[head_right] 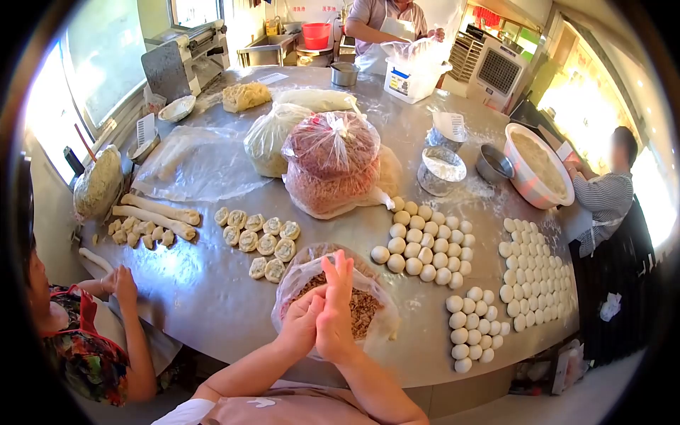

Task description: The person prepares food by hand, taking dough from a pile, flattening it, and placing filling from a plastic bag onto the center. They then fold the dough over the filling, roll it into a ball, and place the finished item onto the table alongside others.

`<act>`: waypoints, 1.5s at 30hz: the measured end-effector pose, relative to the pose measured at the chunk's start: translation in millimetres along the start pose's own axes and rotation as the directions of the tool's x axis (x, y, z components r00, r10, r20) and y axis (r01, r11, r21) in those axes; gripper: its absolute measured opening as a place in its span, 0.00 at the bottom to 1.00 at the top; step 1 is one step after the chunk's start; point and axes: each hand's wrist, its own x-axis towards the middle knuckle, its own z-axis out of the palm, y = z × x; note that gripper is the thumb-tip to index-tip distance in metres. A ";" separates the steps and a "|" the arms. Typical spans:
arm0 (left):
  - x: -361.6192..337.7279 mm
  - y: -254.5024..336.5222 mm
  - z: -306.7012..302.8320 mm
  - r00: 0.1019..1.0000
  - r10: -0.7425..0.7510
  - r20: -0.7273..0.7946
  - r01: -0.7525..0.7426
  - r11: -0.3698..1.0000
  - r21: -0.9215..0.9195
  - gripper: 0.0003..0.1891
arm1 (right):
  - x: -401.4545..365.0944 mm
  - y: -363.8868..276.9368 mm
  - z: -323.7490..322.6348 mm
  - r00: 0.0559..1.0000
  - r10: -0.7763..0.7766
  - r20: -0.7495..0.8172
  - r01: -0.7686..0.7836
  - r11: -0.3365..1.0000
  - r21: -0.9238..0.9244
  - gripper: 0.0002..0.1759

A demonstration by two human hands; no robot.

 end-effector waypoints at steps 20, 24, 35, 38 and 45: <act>-2.7 15.1 -33.1 0.983 0.122 0.139 -0.151 0.962 0.227 0.15 | -36.9 -0.8 11.1 0.876 0.478 0.069 -0.465 0.794 0.392 0.28; -4.5 10.7 -33.6 0.984 0.175 0.036 -0.179 0.963 0.204 0.21 | -36.7 -2.5 22.6 0.940 0.333 -0.075 -0.312 0.927 0.209 0.28; -12.9 8.2 -39.3 0.983 0.146 0.109 -0.159 0.980 0.119 0.24 | -36.6 -9.1 19.9 0.944 0.323 0.061 -0.325 0.893 0.310 0.30; -14.4 12.8 -26.8 0.987 0.161 -0.019 -0.162 0.986 -0.030 0.27 | -38.2 -12.6 24.9 0.937 0.347 -0.033 -0.326 0.906 0.269 0.30; -14.9 4.2 -49.9 0.980 0.119 0.162 -0.154 0.962 0.225 0.33 | -44.2 -2.5 4.3 0.833 0.489 0.258 -0.521 0.851 0.071 0.23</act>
